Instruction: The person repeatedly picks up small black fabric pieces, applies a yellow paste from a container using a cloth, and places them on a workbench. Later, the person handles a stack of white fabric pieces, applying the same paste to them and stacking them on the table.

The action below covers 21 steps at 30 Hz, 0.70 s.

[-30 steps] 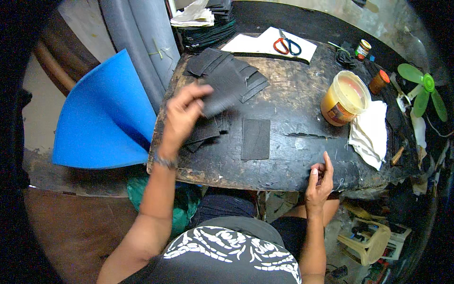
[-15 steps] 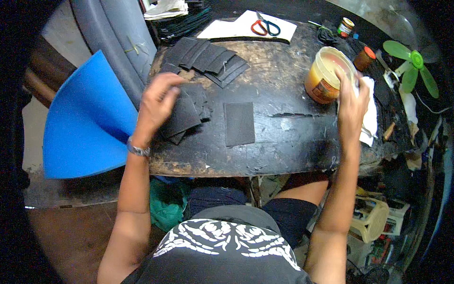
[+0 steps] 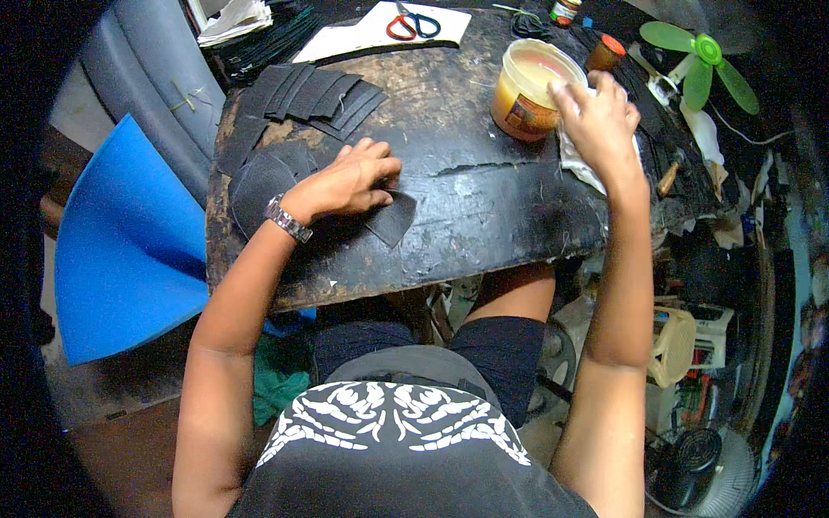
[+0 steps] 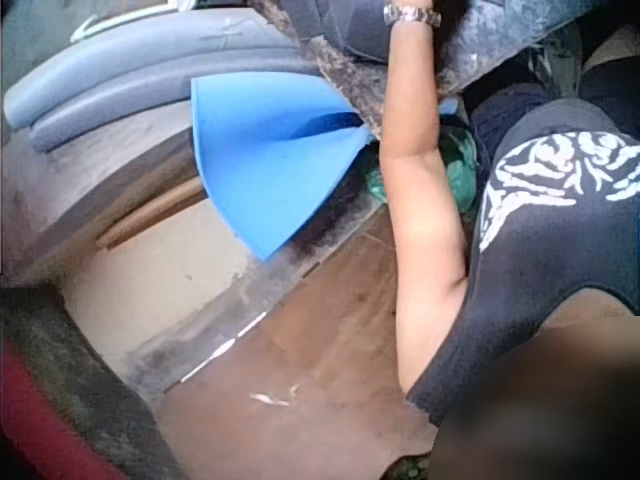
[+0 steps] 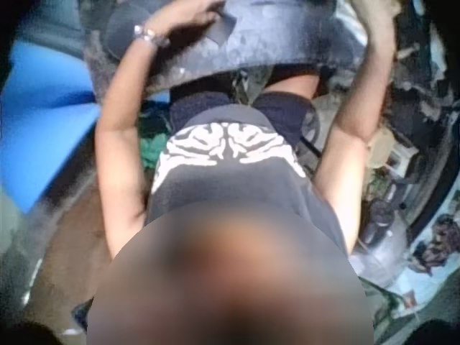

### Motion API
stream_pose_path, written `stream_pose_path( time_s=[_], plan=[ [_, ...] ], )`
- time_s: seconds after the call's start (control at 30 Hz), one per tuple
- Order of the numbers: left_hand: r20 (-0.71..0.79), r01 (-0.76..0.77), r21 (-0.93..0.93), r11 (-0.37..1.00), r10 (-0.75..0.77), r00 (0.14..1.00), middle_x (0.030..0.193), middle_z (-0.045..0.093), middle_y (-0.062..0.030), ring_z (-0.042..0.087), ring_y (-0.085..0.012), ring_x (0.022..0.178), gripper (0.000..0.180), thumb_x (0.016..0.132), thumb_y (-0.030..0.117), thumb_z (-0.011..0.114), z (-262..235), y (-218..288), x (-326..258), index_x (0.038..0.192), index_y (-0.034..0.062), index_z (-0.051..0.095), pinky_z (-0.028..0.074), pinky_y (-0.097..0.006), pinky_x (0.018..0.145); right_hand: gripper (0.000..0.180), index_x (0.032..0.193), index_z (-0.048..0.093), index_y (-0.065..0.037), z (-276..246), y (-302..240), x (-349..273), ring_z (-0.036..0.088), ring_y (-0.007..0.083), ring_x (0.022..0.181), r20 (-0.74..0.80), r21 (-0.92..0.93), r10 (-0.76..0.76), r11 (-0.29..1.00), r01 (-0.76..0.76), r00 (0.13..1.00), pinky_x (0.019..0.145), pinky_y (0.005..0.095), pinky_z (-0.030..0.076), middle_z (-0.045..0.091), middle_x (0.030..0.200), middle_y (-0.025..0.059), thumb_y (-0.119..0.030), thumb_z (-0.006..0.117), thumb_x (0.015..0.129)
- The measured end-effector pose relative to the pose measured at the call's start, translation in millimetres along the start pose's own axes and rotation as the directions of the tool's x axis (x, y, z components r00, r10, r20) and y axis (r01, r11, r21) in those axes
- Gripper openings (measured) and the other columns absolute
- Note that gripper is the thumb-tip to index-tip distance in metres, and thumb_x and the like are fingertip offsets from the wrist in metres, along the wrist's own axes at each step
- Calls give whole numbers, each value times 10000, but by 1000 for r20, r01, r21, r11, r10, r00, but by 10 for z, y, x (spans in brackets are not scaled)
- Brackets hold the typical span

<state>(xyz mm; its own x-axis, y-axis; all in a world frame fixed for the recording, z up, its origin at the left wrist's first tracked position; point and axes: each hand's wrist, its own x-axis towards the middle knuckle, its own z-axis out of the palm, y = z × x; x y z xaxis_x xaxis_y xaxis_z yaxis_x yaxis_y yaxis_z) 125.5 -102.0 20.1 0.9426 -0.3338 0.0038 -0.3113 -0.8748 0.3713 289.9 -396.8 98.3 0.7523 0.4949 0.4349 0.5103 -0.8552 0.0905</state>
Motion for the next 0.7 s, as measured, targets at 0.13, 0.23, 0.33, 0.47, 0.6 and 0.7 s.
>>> stream_pose_path(
  time_s=[0.13,0.23,0.33,0.47,0.6,0.7],
  plan=[
    [-17,132,-456,880,-156,988,816,619,-166,618,-325,861,228,825,175,702,119,179,-12,919,21,563,465,-426,733,334,1078,661,-45,-212,-365,-880,571,325,1028,40,369,-133,923,109,990,922,411,439,588,1065,155,-336,596,926],
    [-125,133,-476,869,-216,968,804,646,-183,644,-378,806,306,837,163,703,310,380,-82,1057,40,529,494,-437,698,351,1250,611,-39,-212,-774,-1419,608,194,875,307,780,-101,596,-190,946,811,342,483,627,857,106,-211,578,945],
    [-247,-26,-420,907,-87,965,942,650,-172,636,-364,860,405,845,165,694,434,441,-161,1216,99,545,505,-427,749,563,1486,370,-153,-147,-1045,-1805,499,59,488,697,717,-124,128,-685,706,492,221,429,512,619,-35,-130,561,956],
    [-184,-77,-394,916,4,983,1072,628,-123,599,-314,1004,388,821,156,700,485,396,-255,1199,131,615,476,-404,870,673,1538,218,-179,14,-1174,-1968,414,48,422,680,727,-130,-3,-686,721,399,211,367,464,585,-63,-107,545,955],
    [-185,-70,-425,903,-11,983,988,617,-103,593,-286,956,283,809,156,714,503,368,-283,1087,111,688,473,-377,855,687,1544,184,-163,99,-1209,-1946,400,56,425,687,723,-150,44,-689,711,383,227,374,522,646,-29,-96,528,953],
    [-213,-90,-439,894,-6,977,986,621,-103,598,-279,948,314,794,151,729,518,368,-285,1103,110,688,479,-372,839,698,1547,161,-184,118,-1266,-1938,414,60,415,690,724,-124,106,-682,713,382,236,376,489,591,-39,-114,531,960]
  ],
)
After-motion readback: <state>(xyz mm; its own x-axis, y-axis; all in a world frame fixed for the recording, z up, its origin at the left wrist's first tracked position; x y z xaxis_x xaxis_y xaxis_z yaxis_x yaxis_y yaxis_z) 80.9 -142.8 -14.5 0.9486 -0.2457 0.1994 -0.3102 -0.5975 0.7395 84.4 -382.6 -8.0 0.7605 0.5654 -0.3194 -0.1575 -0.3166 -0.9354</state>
